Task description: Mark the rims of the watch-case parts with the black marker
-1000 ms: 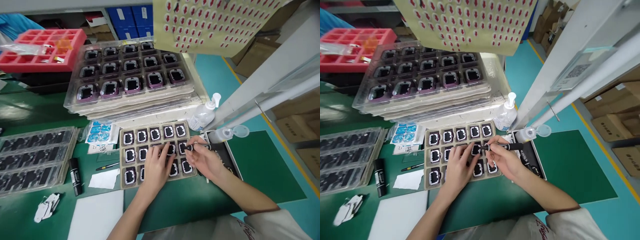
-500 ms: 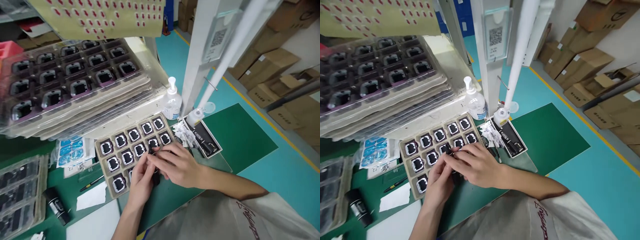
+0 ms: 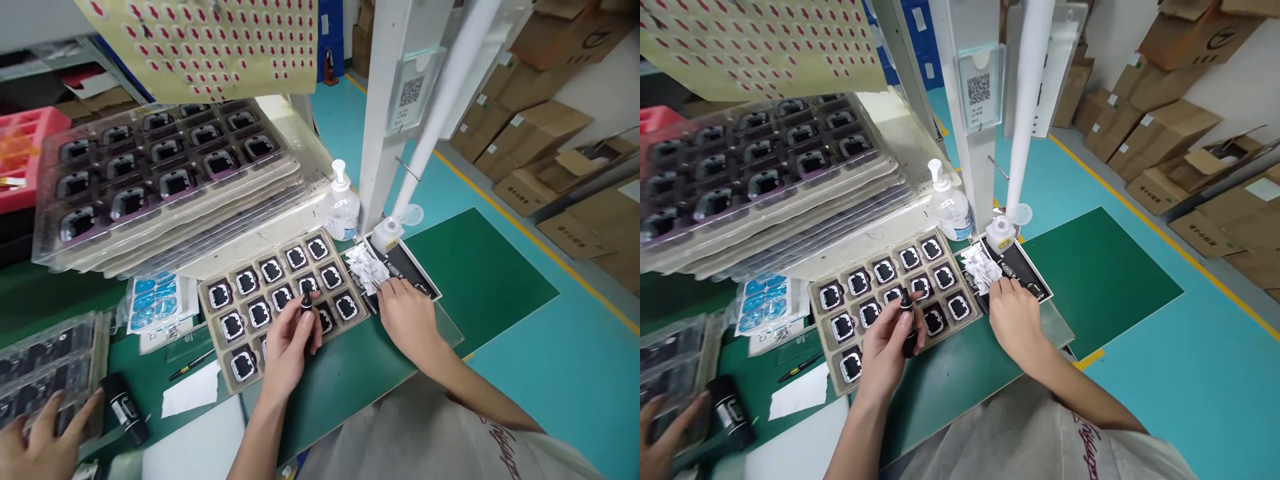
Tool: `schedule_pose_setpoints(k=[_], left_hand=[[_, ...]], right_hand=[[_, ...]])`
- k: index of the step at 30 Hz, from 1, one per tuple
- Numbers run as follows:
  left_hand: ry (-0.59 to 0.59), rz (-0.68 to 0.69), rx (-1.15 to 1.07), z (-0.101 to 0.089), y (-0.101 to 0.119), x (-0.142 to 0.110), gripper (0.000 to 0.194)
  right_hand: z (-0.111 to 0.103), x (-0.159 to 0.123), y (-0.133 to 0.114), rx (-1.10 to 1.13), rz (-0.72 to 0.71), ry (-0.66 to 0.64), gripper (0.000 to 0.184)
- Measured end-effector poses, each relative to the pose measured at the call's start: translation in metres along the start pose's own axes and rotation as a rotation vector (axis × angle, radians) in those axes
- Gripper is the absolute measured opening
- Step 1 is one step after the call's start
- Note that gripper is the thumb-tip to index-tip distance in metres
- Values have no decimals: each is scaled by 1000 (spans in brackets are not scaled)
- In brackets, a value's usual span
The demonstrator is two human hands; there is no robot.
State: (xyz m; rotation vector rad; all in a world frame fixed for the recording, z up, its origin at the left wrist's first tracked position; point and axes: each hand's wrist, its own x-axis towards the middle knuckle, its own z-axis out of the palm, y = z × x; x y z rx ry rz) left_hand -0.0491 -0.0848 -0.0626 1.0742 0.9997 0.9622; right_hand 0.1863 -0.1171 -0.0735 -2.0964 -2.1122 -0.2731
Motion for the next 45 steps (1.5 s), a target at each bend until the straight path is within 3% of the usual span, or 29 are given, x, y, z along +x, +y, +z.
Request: schedule_pose_setpoints(k=[3, 7, 12, 17, 21, 24, 27, 31, 35, 40, 45], left_hand=[[-24, 9, 9, 1, 2, 0, 36], [-73, 32, -14, 1, 5, 2, 40], [-55, 47, -47, 0, 5, 3, 36], [-4, 45, 0, -7, -2, 2, 33], [64, 58, 135, -13, -7, 0, 37], [111, 80, 251, -14, -5, -2, 38], [115, 102, 283, -14, -2, -3, 37], [142, 112, 256, -16, 2, -1, 37], [181, 133, 263, -20, 5, 2, 40], [145, 232, 362, -25, 9, 4, 35], [94, 287, 422, -25, 14, 5, 36]], right_hand=[[-8, -2, 5, 48, 12, 4, 17], [-15, -3, 10, 403, 17, 39, 14], [-23, 6, 12, 628, 45, -66, 60], [-42, 11, 28, 672, 51, -183, 76], [-68, 8, 42, 760, 13, -163, 61], [-77, 17, 37, 901, -53, -228, 50], [-70, 35, 18, 945, -172, -291, 48], [-53, 60, -5, 989, -284, -241, 43], [-43, 71, -12, 1069, -386, -219, 37], [-36, 75, -17, 1139, -401, -303, 35], [-31, 75, -21, 1181, -413, -301, 32]])
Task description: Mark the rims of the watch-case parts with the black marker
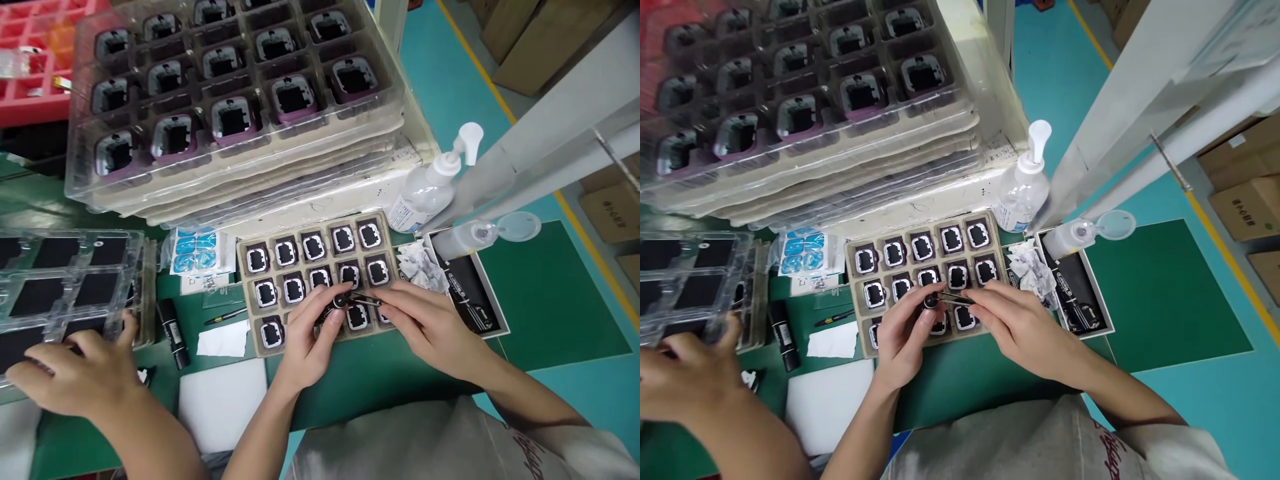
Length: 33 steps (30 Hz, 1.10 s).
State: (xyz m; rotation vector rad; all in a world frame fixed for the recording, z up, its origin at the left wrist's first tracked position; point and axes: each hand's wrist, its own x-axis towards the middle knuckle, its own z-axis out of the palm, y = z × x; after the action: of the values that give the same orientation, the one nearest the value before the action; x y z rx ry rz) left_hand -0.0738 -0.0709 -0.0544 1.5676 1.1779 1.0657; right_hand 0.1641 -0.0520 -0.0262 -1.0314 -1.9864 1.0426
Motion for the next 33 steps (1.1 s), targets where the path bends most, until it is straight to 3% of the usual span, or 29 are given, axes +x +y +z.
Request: schedule_pose_setpoints(k=[25, 33], left_hand=[[-27, 49, 58, 0, -2, 0, 41], [-16, 30, 75, -1, -1, 2, 41]], right_hand=[[5, 0, 6, 6, -50, 112, 19], [1, 2, 3, 15, 13, 19, 23]])
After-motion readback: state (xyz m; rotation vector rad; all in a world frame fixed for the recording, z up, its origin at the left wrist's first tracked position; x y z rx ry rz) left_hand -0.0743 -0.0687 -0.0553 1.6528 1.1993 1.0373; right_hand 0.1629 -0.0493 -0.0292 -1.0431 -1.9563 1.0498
